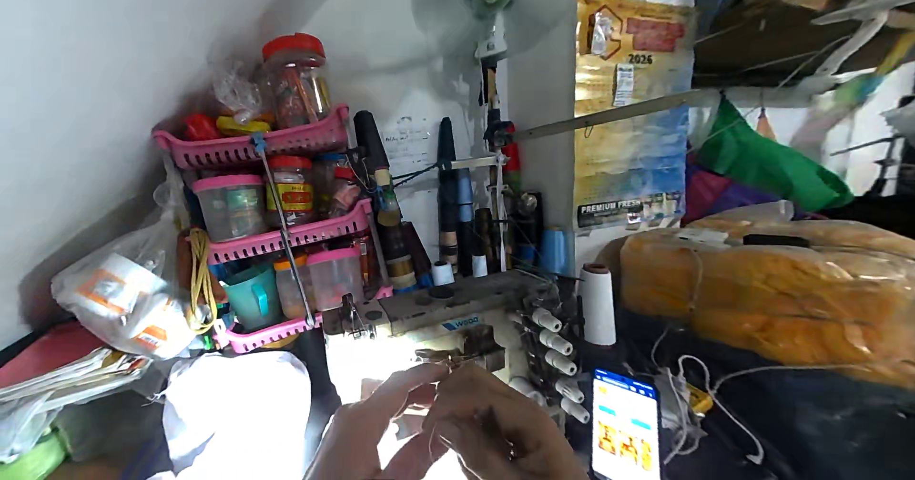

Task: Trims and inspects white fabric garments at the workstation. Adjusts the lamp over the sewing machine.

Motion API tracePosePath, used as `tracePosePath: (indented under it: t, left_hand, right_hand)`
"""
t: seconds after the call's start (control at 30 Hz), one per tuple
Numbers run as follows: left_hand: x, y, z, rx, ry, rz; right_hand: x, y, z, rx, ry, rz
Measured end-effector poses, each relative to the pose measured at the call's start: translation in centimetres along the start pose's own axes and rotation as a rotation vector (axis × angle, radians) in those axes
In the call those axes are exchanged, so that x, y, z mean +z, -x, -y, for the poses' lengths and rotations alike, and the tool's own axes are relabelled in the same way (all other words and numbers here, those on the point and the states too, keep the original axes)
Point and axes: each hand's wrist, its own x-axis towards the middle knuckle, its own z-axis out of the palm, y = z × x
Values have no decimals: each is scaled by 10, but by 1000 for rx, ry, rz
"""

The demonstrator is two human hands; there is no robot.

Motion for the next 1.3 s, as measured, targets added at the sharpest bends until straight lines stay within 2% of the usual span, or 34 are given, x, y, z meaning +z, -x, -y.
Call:
tracePosePath:
  t: [0.2, 0.37, 0.43, 0.5, 0.63, 0.73, 0.9, 1.0, 1.17, 1.3]
  left_hand:
    - [6, 3, 10, -1, -13, -162]
    - [5, -1, 13, 9, 8, -245]
    - [3, -3, 12, -14, 20, -260]
    - [3, -4, 10, -29, 39, -262]
    - [6, -4, 7, -32, 33, -214]
    - [9, -5, 5, -33, -4, -202]
    - [10, -6, 1, -61, -41, -182]
    - [8, -6, 2, -71, -42, -178]
    - [8, -10, -2, -192, -16, -252]
    - [8, -18, -3, -207, 89, -291]
  right_hand:
    - [-5, 9, -2, 51, -151, -77]
    - [-25, 15, -15, 48, -338, -240]
    - [-31, 18, -29, 75, -259, -200]
    - [-30, 24, -40, 119, -47, -133]
    - [-14, 36, -45, 72, 350, -164]
    - [0, 34, -43, -65, 392, -234]
    - [6, 24, -33, -132, 339, -294]
    - [-5, 21, -32, -81, 188, -276]
    - [-10, 10, -30, 293, -413, -134]
    - [3, -7, -20, 414, -573, -134]
